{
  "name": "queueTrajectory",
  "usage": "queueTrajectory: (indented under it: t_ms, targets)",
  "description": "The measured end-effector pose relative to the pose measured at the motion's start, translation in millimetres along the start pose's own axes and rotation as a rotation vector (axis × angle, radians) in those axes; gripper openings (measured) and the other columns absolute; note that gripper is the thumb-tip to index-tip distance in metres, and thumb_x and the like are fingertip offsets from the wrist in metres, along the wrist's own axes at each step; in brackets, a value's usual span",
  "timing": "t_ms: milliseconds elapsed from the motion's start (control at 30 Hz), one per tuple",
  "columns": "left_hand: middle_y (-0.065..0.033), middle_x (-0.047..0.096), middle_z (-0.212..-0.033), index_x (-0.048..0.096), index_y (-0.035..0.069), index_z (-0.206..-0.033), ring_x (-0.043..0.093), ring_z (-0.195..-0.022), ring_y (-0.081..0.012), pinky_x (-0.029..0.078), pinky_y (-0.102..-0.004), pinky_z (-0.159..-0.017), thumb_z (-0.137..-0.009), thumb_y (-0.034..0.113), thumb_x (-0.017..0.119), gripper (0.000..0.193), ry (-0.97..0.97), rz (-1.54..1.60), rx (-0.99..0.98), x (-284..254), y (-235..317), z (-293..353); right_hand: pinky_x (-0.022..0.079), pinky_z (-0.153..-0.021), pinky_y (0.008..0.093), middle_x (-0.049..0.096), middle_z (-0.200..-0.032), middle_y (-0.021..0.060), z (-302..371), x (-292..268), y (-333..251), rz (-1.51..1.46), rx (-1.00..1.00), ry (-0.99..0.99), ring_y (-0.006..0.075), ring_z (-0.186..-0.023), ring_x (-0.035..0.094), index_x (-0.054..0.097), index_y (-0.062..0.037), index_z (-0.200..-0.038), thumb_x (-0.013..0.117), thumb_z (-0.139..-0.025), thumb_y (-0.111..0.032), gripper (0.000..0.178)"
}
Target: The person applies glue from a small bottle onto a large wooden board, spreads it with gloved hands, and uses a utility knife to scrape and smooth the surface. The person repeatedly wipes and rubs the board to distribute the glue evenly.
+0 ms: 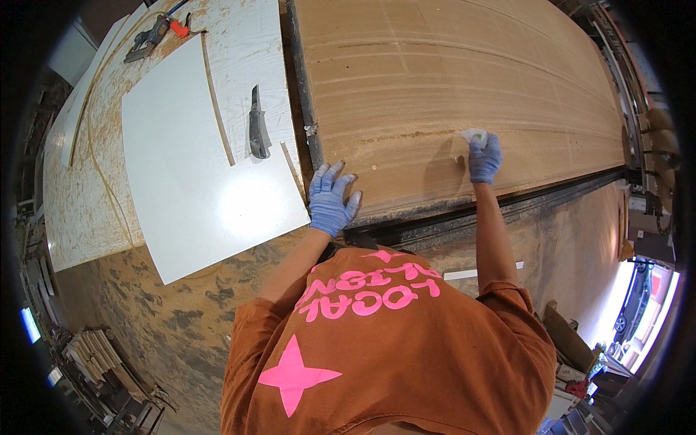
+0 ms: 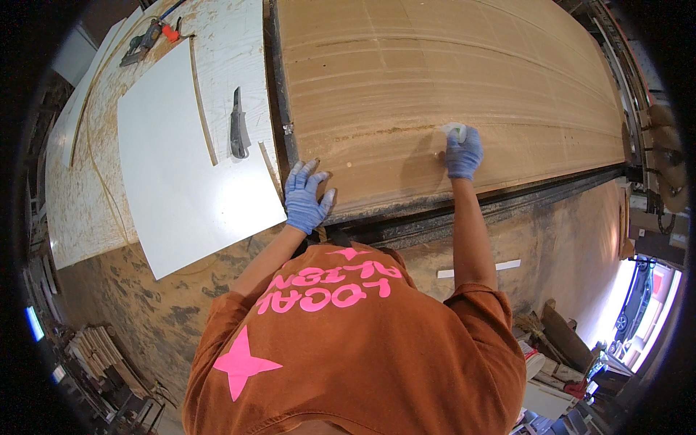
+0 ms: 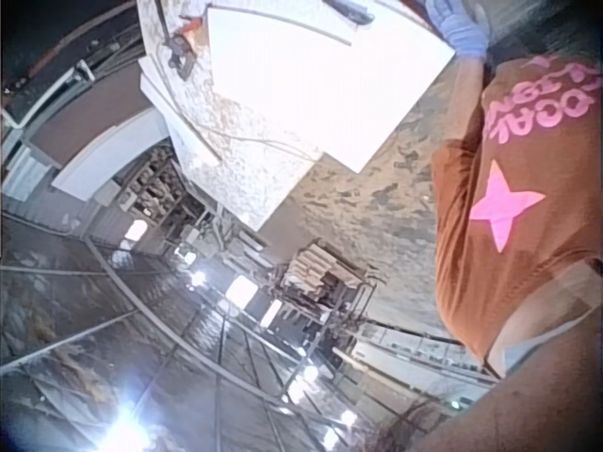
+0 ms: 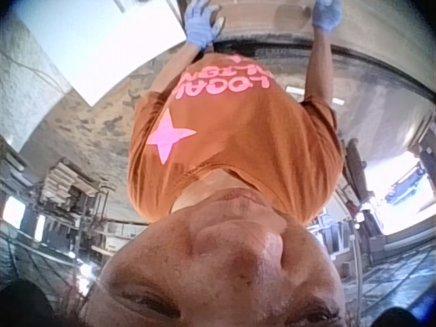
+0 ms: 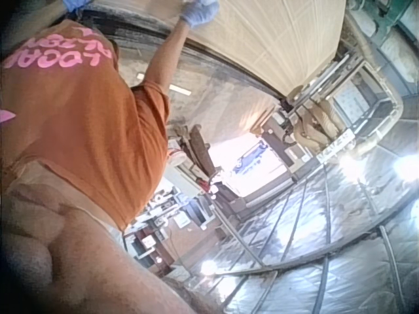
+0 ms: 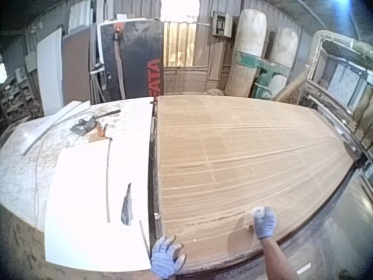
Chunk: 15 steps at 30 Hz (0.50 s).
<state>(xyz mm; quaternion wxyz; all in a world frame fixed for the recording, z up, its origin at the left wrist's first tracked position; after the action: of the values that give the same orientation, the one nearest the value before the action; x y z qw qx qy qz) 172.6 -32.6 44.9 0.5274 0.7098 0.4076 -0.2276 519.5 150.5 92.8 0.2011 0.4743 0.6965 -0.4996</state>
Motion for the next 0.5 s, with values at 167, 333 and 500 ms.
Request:
queueTrajectory:
  t_ms: [167, 333, 500]
  targets:
    - [-0.0110, 0.050, -0.136, 0.063, 0.017, -0.111, 0.039, -0.130, -0.0379, 0.031, -0.0489, -0.108, -0.075, 0.032, 0.071, 0.040, -0.011, -0.005, 0.017, 0, 0, 0, 0.051, -0.069, 0.0426, 0.065, -0.084, 0.0182, -7, -6, 15, 0.037, -0.039, 0.041, 0.0375, -0.076, 0.063, 0.062, -0.0044, -0.095, 0.065, -0.084, -0.028, 0.026]
    - [-0.0110, 0.050, -0.136, 0.062, 0.017, -0.112, 0.039, -0.130, -0.0381, 0.031, -0.0486, -0.107, -0.076, 0.032, 0.071, 0.040, -0.015, -0.013, 0.016, 0, 1, -1, 0.051, -0.070, 0.0431, 0.065, -0.086, 0.0174, -6, -10, 18, 0.047, -0.010, 0.016, 0.0377, -0.078, 0.063, 0.063, -0.0051, -0.095, 0.066, -0.084, -0.029, 0.026]
    - [-0.0110, 0.050, -0.136, 0.063, 0.017, -0.112, 0.039, -0.130, -0.0380, 0.032, -0.0487, -0.107, -0.076, 0.032, 0.072, 0.040, -0.008, -0.015, 0.017, 0, 1, -1, 0.051, -0.069, 0.0430, 0.065, -0.085, 0.0166, 0, -1, 11, -0.049, -0.019, -0.020, 0.0374, -0.077, 0.063, 0.063, -0.0058, -0.096, 0.066, -0.083, -0.030, 0.027]
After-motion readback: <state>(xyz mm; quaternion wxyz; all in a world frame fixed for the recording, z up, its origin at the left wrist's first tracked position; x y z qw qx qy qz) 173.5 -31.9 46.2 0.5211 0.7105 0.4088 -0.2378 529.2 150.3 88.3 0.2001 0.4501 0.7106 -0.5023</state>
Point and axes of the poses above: each hand's wrist, its own z-axis away from the middle knuckle, its own x-axis out of the palm, y = z × x, the point moved 6 cm from there along -z, towards the middle knuckle
